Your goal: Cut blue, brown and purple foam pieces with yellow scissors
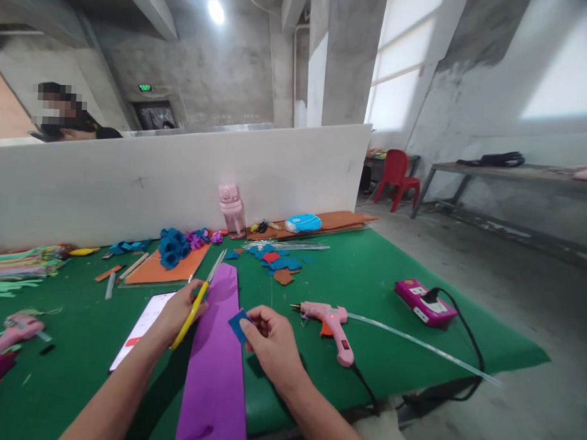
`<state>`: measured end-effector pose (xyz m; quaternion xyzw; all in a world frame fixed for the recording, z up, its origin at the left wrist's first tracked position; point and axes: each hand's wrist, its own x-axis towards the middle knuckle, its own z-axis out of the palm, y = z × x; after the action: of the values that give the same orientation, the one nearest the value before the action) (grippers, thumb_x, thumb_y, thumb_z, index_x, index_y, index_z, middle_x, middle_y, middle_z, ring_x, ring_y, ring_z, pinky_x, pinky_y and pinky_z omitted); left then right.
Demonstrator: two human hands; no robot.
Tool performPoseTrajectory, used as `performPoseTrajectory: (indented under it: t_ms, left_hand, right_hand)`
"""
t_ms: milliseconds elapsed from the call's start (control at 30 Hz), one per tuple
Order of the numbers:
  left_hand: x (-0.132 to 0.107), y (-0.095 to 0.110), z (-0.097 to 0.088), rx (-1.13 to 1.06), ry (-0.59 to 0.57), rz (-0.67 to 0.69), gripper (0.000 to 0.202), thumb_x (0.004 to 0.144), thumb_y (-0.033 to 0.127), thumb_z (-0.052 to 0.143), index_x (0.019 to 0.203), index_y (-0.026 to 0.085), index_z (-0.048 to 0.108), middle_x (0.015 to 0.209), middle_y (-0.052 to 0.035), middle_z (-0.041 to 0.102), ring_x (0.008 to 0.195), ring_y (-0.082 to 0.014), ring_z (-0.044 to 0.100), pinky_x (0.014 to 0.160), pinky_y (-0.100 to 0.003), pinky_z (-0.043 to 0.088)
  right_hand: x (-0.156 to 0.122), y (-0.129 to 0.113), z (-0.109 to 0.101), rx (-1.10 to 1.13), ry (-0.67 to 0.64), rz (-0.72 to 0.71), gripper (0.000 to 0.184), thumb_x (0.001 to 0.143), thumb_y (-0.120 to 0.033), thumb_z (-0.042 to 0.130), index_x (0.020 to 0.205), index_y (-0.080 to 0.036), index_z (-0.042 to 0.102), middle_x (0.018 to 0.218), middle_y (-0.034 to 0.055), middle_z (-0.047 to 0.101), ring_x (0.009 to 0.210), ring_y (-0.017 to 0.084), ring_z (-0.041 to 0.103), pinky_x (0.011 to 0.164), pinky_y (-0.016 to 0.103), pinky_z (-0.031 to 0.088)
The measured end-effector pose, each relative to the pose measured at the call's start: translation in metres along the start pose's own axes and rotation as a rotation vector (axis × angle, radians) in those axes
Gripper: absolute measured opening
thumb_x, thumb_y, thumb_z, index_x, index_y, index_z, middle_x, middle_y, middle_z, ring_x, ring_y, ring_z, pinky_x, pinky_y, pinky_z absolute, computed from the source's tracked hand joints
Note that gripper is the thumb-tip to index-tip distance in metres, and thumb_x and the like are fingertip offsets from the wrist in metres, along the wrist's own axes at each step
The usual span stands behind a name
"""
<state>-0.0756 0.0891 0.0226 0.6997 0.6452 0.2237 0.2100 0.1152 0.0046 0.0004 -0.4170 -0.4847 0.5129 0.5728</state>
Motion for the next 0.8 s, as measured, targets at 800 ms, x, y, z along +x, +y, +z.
performPoseTrajectory:
  t_ms: [800]
  left_hand:
    - [-0.023,0.080,0.003,-0.582,-0.308,0.108,0.043,0.068,0.019,0.064,0.109,0.025,0.052,0.075,0.0053,0.055,0.053,-0.0070,0.052,0.041,-0.016,0.034]
  right_hand:
    - [0.006,-0.002,-0.009,0.093,0.166,0.024,0.025,0.076,-0.031,0.058,0.098,-0.020,0.052,0.086,-0.0005,0.058,0.051,0.007,0.053,0.049,0.021,0.044]
